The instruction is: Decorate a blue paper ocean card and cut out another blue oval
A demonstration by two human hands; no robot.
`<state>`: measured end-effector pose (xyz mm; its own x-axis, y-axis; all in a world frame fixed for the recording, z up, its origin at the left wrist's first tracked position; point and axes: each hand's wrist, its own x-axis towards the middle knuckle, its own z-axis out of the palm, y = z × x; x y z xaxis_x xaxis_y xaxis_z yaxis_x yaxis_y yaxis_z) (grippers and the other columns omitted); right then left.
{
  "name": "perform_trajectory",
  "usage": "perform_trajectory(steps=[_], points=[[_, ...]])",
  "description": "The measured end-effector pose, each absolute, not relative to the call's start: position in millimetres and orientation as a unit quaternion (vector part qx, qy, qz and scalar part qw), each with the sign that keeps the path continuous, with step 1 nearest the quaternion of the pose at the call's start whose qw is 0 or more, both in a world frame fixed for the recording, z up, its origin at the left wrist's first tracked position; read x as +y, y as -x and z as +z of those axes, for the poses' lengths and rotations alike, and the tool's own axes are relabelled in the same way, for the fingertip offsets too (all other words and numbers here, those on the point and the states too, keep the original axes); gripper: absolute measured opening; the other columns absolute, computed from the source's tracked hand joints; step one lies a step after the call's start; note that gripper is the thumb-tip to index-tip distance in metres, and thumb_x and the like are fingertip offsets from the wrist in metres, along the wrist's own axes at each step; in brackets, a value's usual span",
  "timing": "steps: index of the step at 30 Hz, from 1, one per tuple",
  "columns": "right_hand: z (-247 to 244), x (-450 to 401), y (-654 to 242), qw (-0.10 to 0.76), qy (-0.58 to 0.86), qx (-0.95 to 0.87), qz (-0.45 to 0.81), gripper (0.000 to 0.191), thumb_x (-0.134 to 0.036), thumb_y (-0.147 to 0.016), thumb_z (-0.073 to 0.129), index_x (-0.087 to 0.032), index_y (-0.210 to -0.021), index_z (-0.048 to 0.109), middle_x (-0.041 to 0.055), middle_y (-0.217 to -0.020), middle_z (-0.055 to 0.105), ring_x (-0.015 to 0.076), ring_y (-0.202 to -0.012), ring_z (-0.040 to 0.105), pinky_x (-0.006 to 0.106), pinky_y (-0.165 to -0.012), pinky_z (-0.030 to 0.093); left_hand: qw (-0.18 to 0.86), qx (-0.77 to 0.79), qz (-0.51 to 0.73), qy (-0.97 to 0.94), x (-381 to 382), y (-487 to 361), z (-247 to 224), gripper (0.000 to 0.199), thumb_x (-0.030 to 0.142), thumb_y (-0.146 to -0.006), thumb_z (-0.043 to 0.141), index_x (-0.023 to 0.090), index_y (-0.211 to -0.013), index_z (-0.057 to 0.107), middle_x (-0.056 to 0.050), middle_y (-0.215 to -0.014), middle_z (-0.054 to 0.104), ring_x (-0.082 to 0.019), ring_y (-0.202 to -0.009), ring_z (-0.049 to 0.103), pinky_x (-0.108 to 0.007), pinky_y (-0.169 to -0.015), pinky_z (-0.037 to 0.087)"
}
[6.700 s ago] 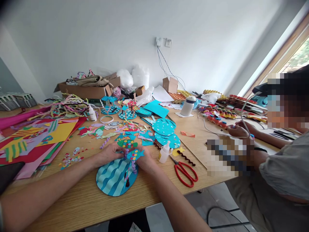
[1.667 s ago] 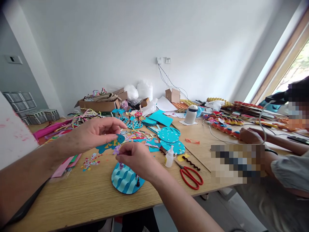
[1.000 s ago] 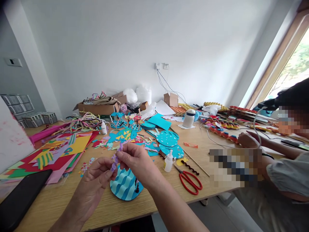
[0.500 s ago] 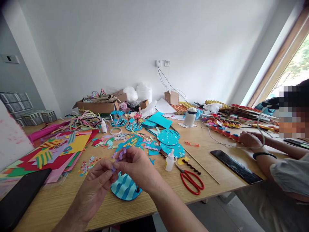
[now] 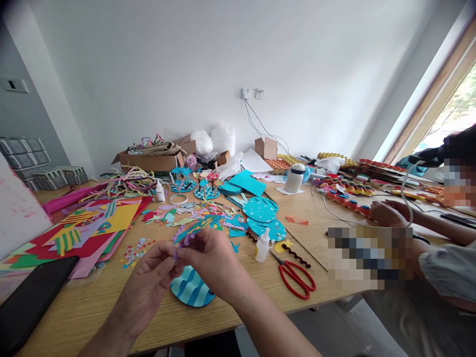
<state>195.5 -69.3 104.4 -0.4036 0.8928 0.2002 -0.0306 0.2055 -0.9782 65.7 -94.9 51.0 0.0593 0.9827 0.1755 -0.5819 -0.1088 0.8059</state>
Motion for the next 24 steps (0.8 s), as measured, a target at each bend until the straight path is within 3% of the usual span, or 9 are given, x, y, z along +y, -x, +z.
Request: perform_trajectory(steps=[3,7,14,24], points=[[104.5,-65.3,-199.4,0.447,0.339,-0.643,0.522,0.011,-0.024,-0.064,0.064,-0.017,-0.063,0.055,-0.0017,-0.061,0.056,0.0115,-0.058,0.053,0.023,-0.056,0.044,0.61,0.27,0.646,-0.373,-95.0,-65.5,49.2,0.012,0.024,-0.07,0.069,0.021,-0.079,0.062,0.004,-0.067,0.061,-0.009,-0.063,0.054,-0.019,-0.059,0.043],[100.4,-62.7,-202.2,0.458,0.342,-0.682,0.457,0.01,-0.023,-0.067,0.061,-0.017,-0.062,0.056,-0.0003,-0.062,0.057,0.0139,-0.063,0.055,0.025,-0.058,0.044,0.558,0.341,0.637,-0.408,-92.8,-66.8,46.0,0.008,0.026,-0.073,0.065,0.018,-0.074,0.063,0.003,-0.06,0.06,-0.009,-0.057,0.051,-0.018,-0.054,0.041],[94.6,-62.3,-199.6,0.402,0.392,-0.773,0.295,0.011,-0.012,-0.073,0.054,-0.015,-0.064,0.058,0.0017,-0.063,0.06,0.0134,-0.061,0.055,0.023,-0.056,0.042,0.537,0.399,0.615,-0.417,-85.0,-69.0,38.6,0.016,0.029,-0.064,0.07,0.016,-0.071,0.065,0.003,-0.055,0.059,-0.009,-0.052,0.048,-0.02,-0.049,0.039],[86.3,-61.9,-197.5,0.395,0.394,-0.782,0.278,0.013,-0.006,-0.073,0.054,-0.016,-0.067,0.058,-0.0018,-0.061,0.058,0.0118,-0.059,0.056,0.02,-0.055,0.041,0.577,0.399,0.594,-0.393,-78.7,-73.4,31.8,0.019,0.033,-0.063,0.069,0.016,-0.066,0.061,0.005,-0.049,0.052,-0.008,-0.047,0.042,-0.019,-0.044,0.034]])
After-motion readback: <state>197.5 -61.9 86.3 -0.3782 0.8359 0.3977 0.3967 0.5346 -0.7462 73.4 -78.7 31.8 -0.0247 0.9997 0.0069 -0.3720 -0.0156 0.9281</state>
